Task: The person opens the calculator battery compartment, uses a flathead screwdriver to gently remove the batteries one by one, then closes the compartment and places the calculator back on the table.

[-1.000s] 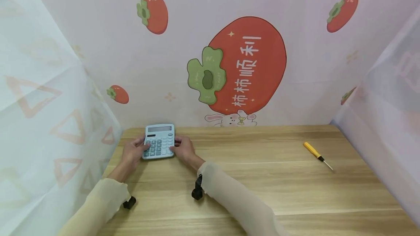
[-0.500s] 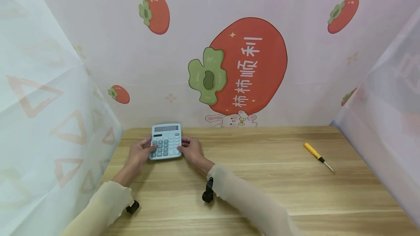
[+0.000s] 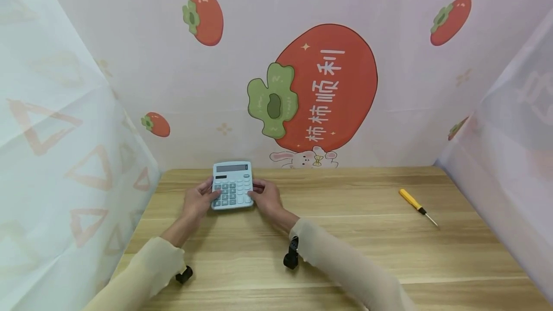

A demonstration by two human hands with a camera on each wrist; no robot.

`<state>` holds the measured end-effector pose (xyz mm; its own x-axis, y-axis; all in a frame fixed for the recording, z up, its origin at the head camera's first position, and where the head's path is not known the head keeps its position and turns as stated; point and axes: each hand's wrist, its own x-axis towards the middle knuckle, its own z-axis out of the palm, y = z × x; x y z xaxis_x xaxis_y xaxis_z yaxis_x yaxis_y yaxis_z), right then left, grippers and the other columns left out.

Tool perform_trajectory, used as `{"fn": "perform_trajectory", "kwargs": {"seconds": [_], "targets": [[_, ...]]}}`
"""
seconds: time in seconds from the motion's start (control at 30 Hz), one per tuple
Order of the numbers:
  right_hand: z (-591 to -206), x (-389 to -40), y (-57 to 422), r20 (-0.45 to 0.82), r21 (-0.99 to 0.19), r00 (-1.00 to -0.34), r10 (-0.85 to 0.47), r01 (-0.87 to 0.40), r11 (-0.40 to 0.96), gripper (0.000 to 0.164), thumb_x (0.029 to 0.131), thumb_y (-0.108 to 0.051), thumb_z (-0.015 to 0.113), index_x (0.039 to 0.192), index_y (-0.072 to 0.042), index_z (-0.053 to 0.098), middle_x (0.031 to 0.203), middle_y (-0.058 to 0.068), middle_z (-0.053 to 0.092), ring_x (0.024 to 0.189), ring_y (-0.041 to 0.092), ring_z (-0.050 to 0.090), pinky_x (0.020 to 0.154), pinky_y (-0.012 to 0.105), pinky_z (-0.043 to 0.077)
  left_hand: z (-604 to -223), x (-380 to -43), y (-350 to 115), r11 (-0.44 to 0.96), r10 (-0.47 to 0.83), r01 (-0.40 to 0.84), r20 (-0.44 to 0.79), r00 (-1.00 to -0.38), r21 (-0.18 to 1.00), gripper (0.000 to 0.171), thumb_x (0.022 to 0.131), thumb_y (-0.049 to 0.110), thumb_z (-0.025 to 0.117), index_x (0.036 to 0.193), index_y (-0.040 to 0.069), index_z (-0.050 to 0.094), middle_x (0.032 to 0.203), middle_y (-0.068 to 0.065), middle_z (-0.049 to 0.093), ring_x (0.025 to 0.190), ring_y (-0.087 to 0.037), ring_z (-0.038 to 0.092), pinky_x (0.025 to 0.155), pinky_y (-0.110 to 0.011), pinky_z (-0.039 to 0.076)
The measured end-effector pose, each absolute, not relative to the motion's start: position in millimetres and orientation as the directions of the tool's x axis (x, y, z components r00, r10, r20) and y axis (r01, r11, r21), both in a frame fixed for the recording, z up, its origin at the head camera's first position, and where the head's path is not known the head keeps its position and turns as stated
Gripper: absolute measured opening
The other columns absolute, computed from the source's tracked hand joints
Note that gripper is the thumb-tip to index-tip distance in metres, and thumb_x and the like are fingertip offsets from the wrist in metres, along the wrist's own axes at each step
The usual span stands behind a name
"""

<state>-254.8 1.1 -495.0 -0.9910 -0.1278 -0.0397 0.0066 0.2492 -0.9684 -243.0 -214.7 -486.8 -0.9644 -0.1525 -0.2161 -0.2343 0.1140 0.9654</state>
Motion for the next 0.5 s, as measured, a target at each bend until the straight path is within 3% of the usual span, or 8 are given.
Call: {"fn": "perform_trajectory", "kwargs": {"seconds": [0.5], "targets": [[-490.2, -253.0, 48.3, -0.016, -0.951, -0.989, -0.146, -0.030, 0.309, 0.039, 0.100, -0.004, 0.071, 0.139, -0.002, 0.066, 0.131, 0.013, 0.071, 0.119, 0.024, 0.068, 0.098, 0.033, 0.059, -484.3, -242.7, -175.2, 0.055, -0.097, -0.228, -0.222, -0.970, 0.972, 0.068, 0.101, 0.000, 0.068, 0.162, 0.005, 0.038, 0.169, -0.013, 0.034, 0.155, -0.028, 0.038, 0.120, -0.035, 0.040]]}}
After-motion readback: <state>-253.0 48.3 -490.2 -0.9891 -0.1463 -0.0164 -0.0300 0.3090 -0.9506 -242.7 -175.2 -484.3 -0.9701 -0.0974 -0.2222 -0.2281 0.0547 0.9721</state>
